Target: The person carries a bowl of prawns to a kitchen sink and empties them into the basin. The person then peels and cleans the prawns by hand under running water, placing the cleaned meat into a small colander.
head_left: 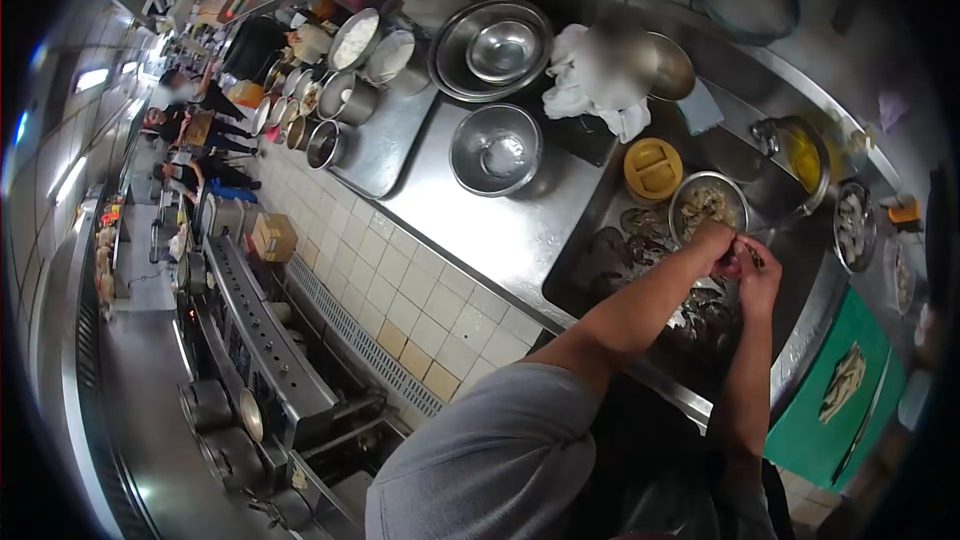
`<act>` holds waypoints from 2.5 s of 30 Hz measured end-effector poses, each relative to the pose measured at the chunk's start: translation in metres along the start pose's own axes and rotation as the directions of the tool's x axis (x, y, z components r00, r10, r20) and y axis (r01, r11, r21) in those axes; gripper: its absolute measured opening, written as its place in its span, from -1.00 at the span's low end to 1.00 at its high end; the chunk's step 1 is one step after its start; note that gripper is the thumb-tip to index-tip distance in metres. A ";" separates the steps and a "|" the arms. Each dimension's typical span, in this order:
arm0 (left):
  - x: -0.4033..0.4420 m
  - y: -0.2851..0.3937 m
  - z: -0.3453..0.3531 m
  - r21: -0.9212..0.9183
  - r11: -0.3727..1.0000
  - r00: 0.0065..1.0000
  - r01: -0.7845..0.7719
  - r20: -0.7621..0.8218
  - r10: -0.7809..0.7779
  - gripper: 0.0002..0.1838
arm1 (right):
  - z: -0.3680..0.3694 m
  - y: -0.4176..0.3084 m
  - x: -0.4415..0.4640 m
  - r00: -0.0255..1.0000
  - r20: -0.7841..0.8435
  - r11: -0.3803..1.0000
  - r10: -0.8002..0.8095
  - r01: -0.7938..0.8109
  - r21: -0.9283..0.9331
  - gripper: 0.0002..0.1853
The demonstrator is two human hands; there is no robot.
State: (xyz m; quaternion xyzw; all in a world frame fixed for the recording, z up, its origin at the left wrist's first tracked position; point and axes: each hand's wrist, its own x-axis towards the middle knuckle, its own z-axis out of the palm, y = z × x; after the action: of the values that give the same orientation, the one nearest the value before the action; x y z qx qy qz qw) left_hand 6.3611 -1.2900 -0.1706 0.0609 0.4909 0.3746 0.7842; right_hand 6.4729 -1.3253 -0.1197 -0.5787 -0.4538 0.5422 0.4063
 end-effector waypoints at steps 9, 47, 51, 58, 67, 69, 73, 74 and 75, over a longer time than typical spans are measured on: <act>-0.024 0.001 0.000 -0.188 0.982 1.000 0.005 -0.008 -0.006 -0.80 | -0.005 -0.005 0.002 0.999 0.039 1.000 -0.004 0.004 0.002 -0.81; 0.026 0.002 -0.017 0.912 0.118 0.819 -0.394 0.290 0.496 -0.79 | -0.070 -0.075 0.020 0.945 -0.164 0.848 -0.284 0.167 -0.503 -0.71; 0.007 0.019 0.010 0.871 0.210 0.833 -0.443 0.314 0.456 -0.64 | -0.118 -0.107 0.014 0.863 -0.365 0.858 -0.348 0.137 -0.496 -0.75; -0.024 0.053 0.048 0.640 0.645 0.904 -0.417 0.368 0.220 -0.77 | -0.205 -0.103 0.050 0.764 -0.482 0.764 -0.428 0.021 -0.645 -0.65; -0.088 0.110 -0.105 0.779 0.446 0.823 -0.440 0.153 0.546 -0.80 | -0.176 -0.022 0.039 0.956 -0.220 0.961 -0.192 0.137 -0.241 -0.76; -0.102 0.113 -0.144 0.781 0.467 0.819 -0.414 0.095 0.566 -0.81 | -0.113 -0.038 0.028 0.990 -0.141 0.989 -0.026 0.005 -0.149 -0.83; -0.097 0.096 -0.212 0.774 0.378 0.656 -0.509 0.065 0.752 -0.85 | -0.056 -0.031 0.057 0.993 0.078 0.993 0.092 -0.097 0.067 -0.83; -0.096 0.093 -0.220 0.631 0.553 0.691 -0.544 -0.037 0.722 -0.88 | -0.047 -0.025 0.070 0.982 0.145 0.969 0.124 -0.151 0.194 -0.83; -0.094 0.093 -0.218 0.631 0.560 0.695 -0.538 -0.044 0.717 -0.88 | -0.038 -0.021 0.080 0.968 0.209 0.928 0.141 -0.203 0.314 -0.83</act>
State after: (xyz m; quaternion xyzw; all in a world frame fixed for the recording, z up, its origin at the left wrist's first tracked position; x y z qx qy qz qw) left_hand 6.1125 -1.3443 -0.1707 0.4096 0.6351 0.4703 0.4557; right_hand 6.5088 -1.2415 -0.1168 -0.4874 -0.3384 0.6954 0.4054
